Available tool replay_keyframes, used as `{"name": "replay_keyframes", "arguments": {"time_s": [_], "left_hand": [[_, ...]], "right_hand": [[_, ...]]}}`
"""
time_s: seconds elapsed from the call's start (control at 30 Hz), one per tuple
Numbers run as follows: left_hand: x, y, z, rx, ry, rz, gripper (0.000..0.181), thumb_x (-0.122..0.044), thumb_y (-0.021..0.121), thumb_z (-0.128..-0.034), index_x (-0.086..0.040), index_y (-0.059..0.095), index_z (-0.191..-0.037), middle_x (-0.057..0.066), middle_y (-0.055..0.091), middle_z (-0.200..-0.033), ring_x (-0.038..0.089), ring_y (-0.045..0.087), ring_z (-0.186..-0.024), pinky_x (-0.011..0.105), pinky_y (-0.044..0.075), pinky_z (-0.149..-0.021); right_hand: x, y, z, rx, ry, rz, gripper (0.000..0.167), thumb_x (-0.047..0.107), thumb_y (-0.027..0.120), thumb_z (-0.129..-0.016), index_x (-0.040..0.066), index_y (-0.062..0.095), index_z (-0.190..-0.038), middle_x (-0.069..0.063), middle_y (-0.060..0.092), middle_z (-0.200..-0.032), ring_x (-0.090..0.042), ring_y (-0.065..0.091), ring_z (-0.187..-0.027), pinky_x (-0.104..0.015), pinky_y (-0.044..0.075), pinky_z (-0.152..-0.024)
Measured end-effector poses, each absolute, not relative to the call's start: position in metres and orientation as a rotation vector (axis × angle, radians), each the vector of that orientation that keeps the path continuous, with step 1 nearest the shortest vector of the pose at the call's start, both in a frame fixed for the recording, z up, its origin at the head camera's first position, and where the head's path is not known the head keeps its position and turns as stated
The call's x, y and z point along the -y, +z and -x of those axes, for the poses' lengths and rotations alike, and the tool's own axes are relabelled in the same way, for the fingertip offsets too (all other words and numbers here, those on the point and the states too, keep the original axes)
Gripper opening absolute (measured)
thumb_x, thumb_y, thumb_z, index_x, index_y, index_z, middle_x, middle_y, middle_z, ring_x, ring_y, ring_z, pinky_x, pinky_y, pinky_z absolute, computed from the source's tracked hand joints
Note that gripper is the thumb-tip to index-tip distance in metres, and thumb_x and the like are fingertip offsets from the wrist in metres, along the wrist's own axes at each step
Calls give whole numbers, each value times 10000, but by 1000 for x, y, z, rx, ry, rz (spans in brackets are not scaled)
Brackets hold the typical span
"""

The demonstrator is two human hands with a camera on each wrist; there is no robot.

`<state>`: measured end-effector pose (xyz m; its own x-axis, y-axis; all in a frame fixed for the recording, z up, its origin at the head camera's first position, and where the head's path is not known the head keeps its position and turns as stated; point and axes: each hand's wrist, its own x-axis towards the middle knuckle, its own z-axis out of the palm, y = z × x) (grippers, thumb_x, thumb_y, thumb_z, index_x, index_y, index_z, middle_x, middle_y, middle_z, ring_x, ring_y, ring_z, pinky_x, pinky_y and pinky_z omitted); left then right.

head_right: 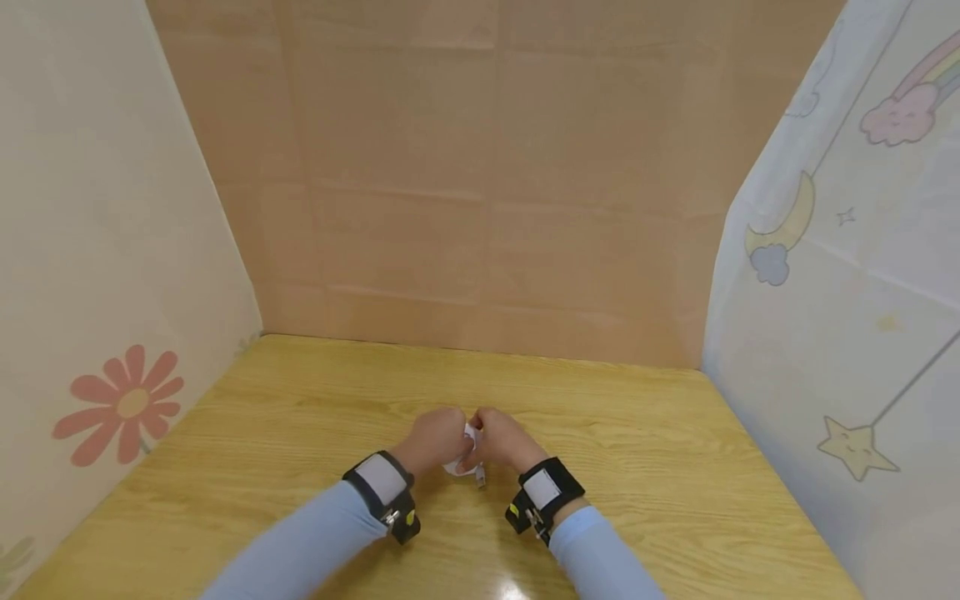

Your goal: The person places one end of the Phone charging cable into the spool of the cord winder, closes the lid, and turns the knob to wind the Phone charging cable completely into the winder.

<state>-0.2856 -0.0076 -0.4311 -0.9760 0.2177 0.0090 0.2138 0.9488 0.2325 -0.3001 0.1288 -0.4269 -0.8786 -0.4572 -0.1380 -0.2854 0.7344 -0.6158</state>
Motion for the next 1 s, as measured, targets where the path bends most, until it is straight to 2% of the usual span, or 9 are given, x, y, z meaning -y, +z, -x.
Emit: {"name": "replay_keyframes", "arguments": {"time_s": [0.17,0.47,0.67,0.77,1.0], "left_hand": [[4,-429,283,-3074,367,-291,254,-251,680,-848,-134,612,-633,-32,506,-575,91,400,-498,294,399,-447],[0,-429,279,-3088,287,-275,276,-248,664,-879,-133,611,-634,-42,437,-537,81,371,-478,279,390,-433],[-3,-430,278,-3114,68,-376,248,-298,676,-892,-180,687,-674,-50,524,-566,67,454,-516,332,495,-512],[-4,-430,278,-3130,64,-350,252,-301,681,-891,-162,691,-681,-34,559,-578,75,502,-532,358,527,-554],[-8,-432,277,-3156,90,-283,158,-296,717,-860,-166,720,-771,-11,608,-620,111,585,-574,377,545,-583]], "right_hand": [[-128,-426,300,-2672,-847,572,581,229,927,-604,56,595,-1049,-37,626,-1007,-185,536,-861,-364,480,-760],[-128,-427,300,-2681,-835,553,585,219,931,-595,56,594,-1045,-47,627,-1015,-186,536,-865,-358,482,-755],[-127,-427,299,-2683,-844,549,594,182,933,-589,47,595,-1058,-62,630,-1024,-187,542,-861,-360,493,-754],[-126,-426,299,-2680,-847,547,595,181,932,-591,50,595,-1063,-59,631,-1021,-187,542,-858,-364,495,-757],[-126,-424,299,-2694,-837,568,581,184,933,-590,62,597,-1048,-49,630,-1007,-181,537,-846,-357,497,-758]]}}
